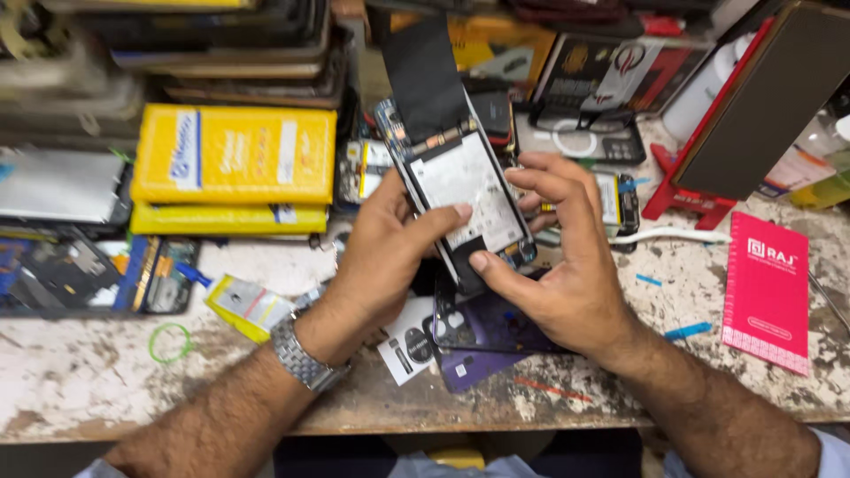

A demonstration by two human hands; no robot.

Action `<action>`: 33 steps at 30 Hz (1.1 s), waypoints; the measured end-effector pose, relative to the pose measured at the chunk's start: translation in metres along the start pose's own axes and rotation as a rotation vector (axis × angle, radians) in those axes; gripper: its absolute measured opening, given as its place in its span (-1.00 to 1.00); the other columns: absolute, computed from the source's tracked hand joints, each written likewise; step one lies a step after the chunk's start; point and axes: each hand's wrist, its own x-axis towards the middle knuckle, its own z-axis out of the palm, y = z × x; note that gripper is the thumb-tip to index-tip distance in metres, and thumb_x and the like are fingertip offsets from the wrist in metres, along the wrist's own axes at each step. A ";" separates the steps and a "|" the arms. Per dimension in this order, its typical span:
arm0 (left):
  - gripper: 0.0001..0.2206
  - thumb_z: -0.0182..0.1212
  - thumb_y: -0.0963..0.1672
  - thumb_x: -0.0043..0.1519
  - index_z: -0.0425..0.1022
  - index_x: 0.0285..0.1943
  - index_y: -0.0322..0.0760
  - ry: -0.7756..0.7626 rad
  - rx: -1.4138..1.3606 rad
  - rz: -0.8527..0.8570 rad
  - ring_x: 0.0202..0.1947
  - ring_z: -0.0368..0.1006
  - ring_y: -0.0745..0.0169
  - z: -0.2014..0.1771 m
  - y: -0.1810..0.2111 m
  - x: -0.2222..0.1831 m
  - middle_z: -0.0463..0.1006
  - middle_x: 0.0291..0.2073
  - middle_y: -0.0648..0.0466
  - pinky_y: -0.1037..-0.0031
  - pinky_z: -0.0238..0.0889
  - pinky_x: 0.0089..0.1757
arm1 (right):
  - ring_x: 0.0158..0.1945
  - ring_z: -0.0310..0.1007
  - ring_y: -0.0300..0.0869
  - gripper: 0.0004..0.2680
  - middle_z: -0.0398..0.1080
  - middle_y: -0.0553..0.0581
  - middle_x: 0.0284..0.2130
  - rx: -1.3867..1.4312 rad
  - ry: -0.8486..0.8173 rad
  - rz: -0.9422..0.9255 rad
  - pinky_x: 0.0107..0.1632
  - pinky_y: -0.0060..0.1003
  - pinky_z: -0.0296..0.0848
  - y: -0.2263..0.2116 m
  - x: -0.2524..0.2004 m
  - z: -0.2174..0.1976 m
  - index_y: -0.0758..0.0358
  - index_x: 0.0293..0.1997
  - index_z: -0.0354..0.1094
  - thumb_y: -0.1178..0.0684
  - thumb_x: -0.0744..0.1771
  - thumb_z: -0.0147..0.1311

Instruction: The person applies adhesive to the frame of a disassembled smartphone and then installs a new battery. They peel off protective films from the battery and frame, align the battery within the chassis, and finally attach the purple back cover to the device.

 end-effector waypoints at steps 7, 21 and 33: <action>-0.59 0.21 -0.26 0.21 0.35 0.27 -0.41 -0.063 0.034 -0.133 0.01 0.55 0.24 0.002 0.001 -0.001 0.60 0.03 -0.05 0.39 0.45 0.06 | 0.08 0.30 -0.29 -0.55 0.28 0.07 0.14 0.522 0.009 0.202 0.09 -0.37 0.39 0.023 0.004 -0.007 0.27 0.40 0.12 0.23 0.34 0.19; -0.67 0.18 -0.21 0.25 0.44 0.22 -0.41 -0.129 0.037 -0.244 -0.08 0.55 0.31 0.006 -0.005 -0.006 0.63 -0.06 0.00 0.44 0.45 -0.03 | 0.05 0.43 -0.26 -0.61 0.33 0.16 0.12 0.823 -0.001 0.398 0.12 -0.33 0.52 0.040 0.018 -0.020 0.29 0.36 0.10 0.23 0.35 0.06; -0.68 0.19 -0.23 0.24 0.45 0.19 -0.41 -0.151 0.018 -0.187 -0.08 0.57 0.26 -0.008 -0.011 0.003 0.63 -0.05 0.01 0.39 0.48 0.00 | -0.07 0.38 -0.26 -0.84 0.36 0.08 -0.07 0.522 0.314 -0.011 0.02 -0.35 0.43 0.089 0.020 -0.035 0.31 0.15 0.28 0.27 0.47 0.17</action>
